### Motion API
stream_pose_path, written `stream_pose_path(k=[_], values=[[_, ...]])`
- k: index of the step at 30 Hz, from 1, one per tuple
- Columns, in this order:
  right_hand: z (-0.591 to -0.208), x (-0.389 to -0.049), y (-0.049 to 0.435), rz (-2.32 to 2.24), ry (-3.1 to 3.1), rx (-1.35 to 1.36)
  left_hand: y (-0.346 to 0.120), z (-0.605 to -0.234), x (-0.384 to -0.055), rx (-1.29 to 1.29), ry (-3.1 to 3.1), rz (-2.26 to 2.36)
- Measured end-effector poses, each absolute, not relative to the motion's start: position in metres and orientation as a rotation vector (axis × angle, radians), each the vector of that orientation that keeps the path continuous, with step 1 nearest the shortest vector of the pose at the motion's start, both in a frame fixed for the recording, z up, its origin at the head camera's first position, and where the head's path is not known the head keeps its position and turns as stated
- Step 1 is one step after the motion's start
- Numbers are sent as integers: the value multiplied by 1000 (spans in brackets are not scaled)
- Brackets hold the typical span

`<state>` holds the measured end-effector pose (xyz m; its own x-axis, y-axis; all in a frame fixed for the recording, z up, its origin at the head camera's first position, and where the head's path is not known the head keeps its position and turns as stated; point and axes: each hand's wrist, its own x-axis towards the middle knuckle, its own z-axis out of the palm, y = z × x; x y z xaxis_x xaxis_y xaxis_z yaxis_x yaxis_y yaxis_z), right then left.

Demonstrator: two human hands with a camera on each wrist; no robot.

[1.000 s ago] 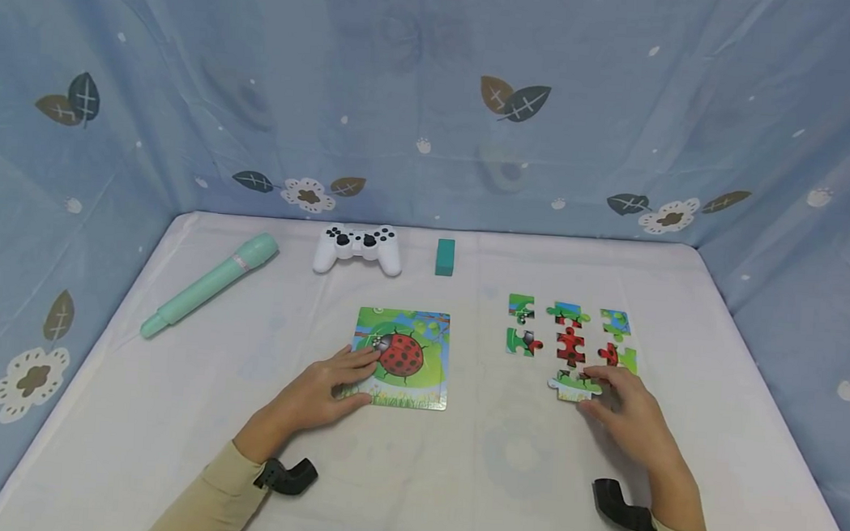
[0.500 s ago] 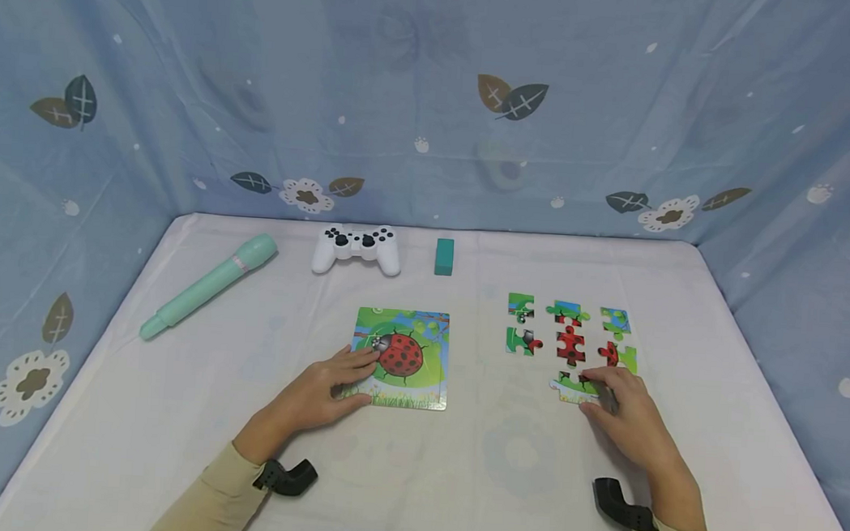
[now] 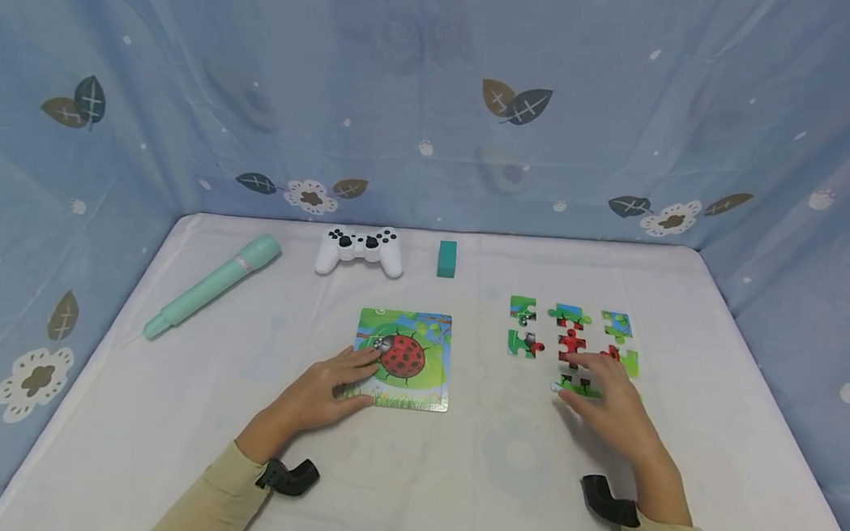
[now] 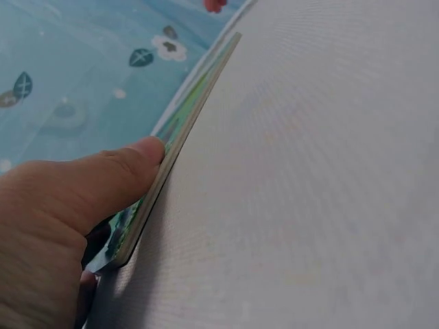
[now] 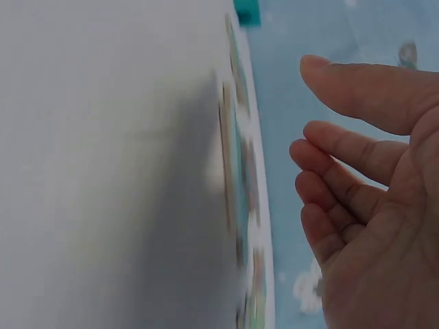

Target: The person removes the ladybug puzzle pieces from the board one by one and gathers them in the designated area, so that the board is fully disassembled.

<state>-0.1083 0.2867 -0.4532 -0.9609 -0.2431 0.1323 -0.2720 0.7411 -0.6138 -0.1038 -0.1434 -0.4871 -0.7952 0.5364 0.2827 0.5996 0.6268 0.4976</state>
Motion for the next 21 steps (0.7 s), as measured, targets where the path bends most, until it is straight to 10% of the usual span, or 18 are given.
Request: stream_pose_path(k=[21], values=[[-450,-126,130,1137,-2869,1099,-160,-487,-108,-875,-2826,-793]])
